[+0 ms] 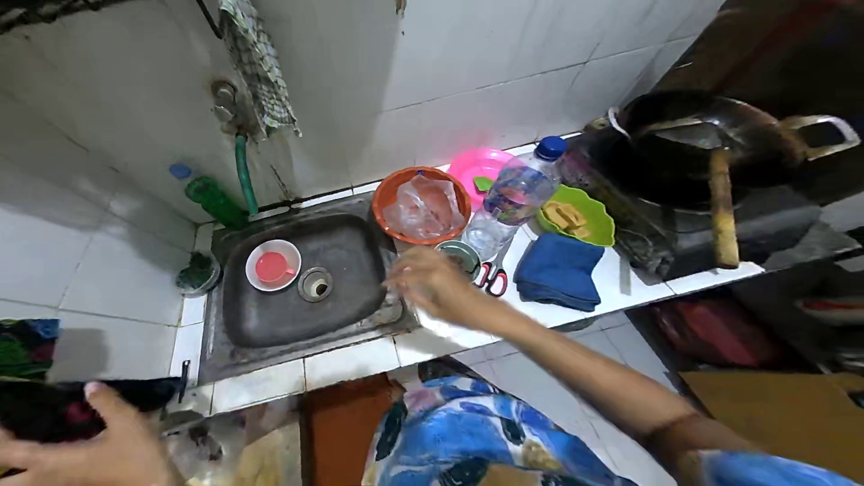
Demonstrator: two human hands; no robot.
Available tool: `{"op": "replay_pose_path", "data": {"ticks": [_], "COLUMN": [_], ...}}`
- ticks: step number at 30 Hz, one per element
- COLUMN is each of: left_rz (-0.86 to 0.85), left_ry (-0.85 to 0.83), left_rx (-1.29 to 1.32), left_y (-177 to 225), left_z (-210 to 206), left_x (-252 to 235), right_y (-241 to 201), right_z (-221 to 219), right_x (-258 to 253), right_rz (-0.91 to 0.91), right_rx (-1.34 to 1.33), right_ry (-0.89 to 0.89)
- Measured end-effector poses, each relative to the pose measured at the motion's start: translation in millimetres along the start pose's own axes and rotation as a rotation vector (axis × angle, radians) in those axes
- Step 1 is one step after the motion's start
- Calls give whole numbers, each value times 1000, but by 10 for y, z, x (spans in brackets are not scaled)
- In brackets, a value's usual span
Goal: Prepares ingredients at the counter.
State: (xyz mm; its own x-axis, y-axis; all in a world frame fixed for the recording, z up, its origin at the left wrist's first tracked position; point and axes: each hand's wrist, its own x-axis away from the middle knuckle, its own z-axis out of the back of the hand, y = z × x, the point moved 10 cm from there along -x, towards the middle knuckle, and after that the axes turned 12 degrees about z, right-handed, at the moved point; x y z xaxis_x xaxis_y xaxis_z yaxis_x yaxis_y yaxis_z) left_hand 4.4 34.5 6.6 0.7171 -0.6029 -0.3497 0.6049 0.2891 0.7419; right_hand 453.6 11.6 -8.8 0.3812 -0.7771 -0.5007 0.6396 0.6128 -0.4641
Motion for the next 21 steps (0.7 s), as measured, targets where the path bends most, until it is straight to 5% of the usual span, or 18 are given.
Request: {"op": "replay_pose_path", "data": {"ticks": [3, 7, 11, 14, 17, 21], "left_rz": [-145, -215, -286, -343, -349, -331], "left_ry": [-6, -415, -813, -1110, -1362, -1467], "left_rx": [67, 169, 192, 211, 328, 502], "left_y": [94, 415, 850, 1177, 1406, 1533], "left_z": [-338, -1231, -1825, -2146, -2426, -2693], "left_x": [701, 1723, 2569, 3076, 3486, 3767], "right_y": [739, 1088, 1108, 1095, 1086, 1133], "right_z": [281, 7, -196, -114, 287, 716], "right_x": [385, 552, 417, 357, 301, 379], "right_rz": [-186, -269, -215, -132, -16, 23], "right_rx": [196, 34, -22, -106, -203, -371], "right_ry": [-314, -678, -795, -728, -421, -128]}}
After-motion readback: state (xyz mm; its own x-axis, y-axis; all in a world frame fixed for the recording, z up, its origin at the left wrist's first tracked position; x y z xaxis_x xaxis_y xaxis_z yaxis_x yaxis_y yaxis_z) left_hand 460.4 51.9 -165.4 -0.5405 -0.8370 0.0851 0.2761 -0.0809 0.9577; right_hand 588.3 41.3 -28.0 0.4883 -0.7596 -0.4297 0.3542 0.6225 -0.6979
